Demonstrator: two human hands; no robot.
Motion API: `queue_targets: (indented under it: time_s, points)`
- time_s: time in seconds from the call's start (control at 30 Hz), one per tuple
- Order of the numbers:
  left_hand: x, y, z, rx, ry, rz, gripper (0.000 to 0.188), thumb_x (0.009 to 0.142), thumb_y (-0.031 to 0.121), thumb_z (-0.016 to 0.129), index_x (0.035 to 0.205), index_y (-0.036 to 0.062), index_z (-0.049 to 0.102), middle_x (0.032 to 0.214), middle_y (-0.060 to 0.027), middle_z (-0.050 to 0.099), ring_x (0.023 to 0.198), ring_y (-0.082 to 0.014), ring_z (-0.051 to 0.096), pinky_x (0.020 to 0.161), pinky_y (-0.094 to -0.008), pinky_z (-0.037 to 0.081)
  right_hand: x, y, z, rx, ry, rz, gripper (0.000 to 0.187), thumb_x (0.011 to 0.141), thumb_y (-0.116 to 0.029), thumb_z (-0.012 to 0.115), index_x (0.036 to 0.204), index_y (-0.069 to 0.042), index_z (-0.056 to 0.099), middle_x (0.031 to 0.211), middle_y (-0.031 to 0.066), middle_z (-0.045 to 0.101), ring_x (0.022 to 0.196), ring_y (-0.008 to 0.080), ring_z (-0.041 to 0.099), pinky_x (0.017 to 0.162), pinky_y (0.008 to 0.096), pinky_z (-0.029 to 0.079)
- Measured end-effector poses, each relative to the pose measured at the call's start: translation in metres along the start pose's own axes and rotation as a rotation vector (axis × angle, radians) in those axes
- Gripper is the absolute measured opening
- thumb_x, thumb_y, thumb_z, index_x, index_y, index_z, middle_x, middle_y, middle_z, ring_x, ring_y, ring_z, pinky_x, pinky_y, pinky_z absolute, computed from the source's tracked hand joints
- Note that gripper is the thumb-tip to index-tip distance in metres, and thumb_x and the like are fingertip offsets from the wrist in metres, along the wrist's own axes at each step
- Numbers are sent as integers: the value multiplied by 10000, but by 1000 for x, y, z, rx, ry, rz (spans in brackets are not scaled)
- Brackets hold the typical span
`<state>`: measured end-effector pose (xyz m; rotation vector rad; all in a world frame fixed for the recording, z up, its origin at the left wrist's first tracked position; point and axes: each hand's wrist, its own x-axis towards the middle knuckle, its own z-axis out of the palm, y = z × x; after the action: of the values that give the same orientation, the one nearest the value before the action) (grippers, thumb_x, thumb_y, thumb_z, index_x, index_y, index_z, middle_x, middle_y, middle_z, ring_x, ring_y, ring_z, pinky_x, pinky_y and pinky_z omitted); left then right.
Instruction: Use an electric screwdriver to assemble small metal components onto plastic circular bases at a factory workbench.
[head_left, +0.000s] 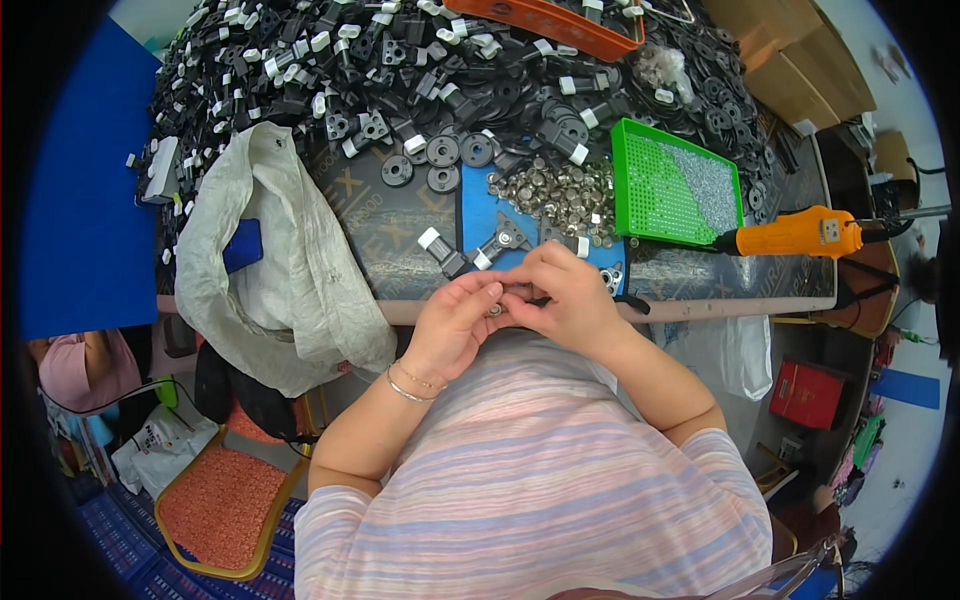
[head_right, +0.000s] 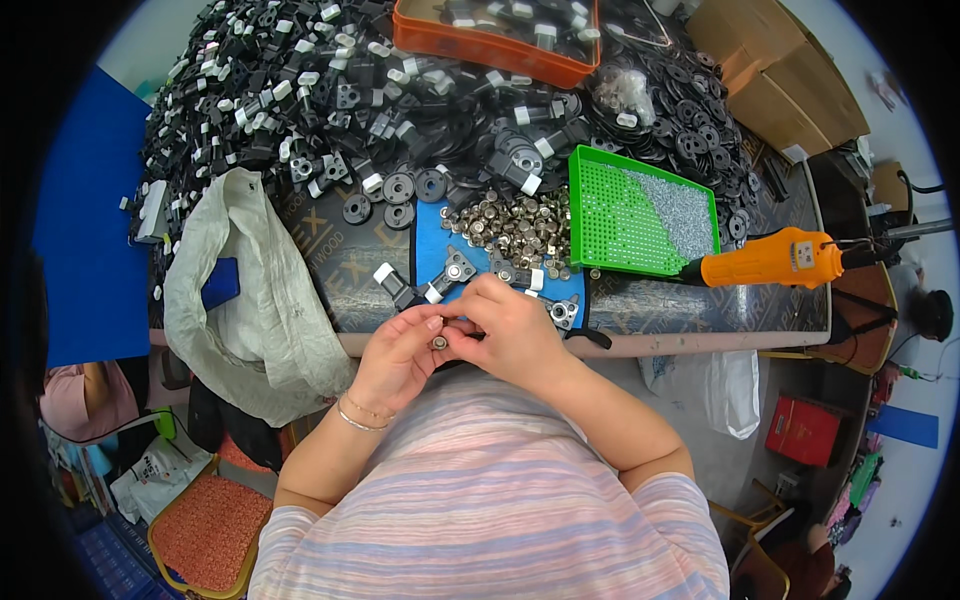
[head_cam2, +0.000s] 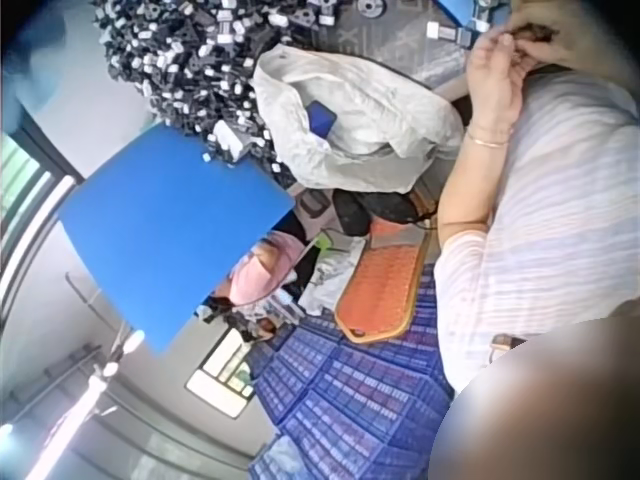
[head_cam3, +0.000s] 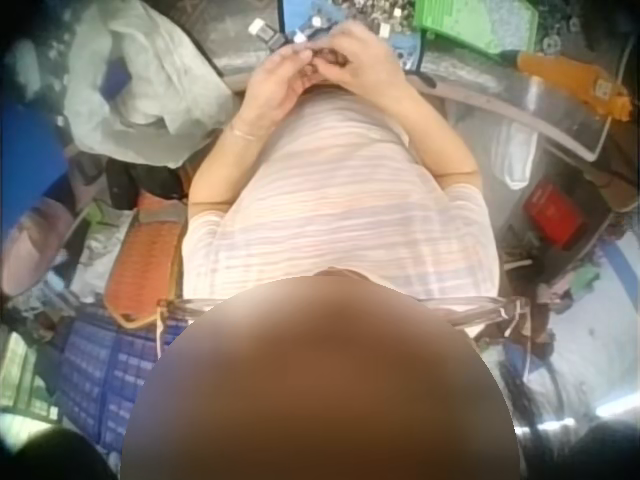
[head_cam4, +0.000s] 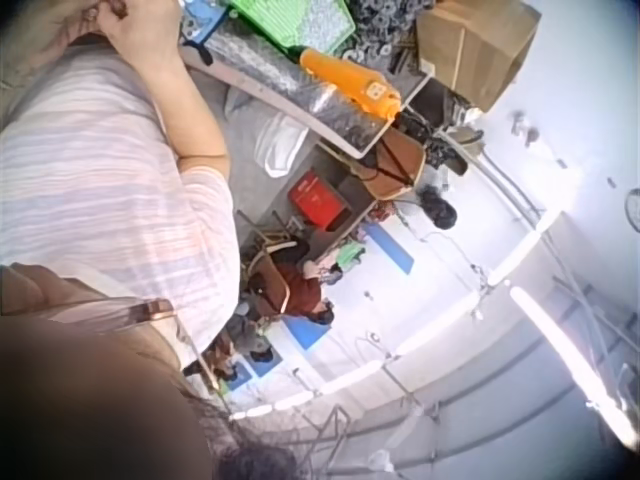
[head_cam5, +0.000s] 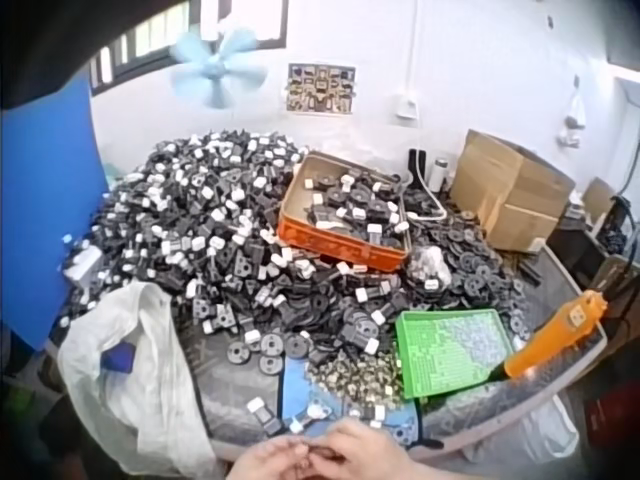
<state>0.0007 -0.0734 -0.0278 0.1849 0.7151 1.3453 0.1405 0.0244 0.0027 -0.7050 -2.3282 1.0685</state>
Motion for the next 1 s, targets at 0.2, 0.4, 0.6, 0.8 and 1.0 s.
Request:
queue_targets:
  time_s: [0.2,0.4,0.6,0.8,1.0]
  points:
    - [0,-3,-5,-28,-58,3,204,930,112,502,1088,0,564,1047,-108,622,972,-173,600,875,-328,491,2,0,-2,-21,2,-78,286,661,-48,719,943,-90,694,807,53,547,621,154,592,548,247,510]
    - [-2,-3,-5,-82,-76,-1,188,928,100,505,1089,19,560,1058,-96,616,985,-165,593,894,-329,483,-1,3,-1,12,38,-118,286,649,-35,731,930,-77,696,802,50,552,617,135,584,544,238,504]
    - [-3,-3,-5,-116,-85,-19,183,928,98,507,1090,27,553,1061,-91,612,984,-164,593,900,-327,482,-4,8,0,153,21,-62,270,653,-30,752,915,-59,694,804,43,555,621,104,571,537,222,492]
    - [-8,3,-11,-57,-16,-27,187,917,90,519,1088,18,546,1039,-124,625,946,-168,602,854,-301,487,-2,20,-27,65,-20,80,226,648,-62,759,863,-76,691,796,37,562,578,97,535,502,208,440]
    - [-16,22,-19,5,116,128,166,903,68,520,1061,17,529,966,-118,626,834,-147,589,755,-257,484,-8,26,-30,-267,-147,-5,200,674,-133,742,864,-99,692,799,28,581,608,169,579,524,275,467]
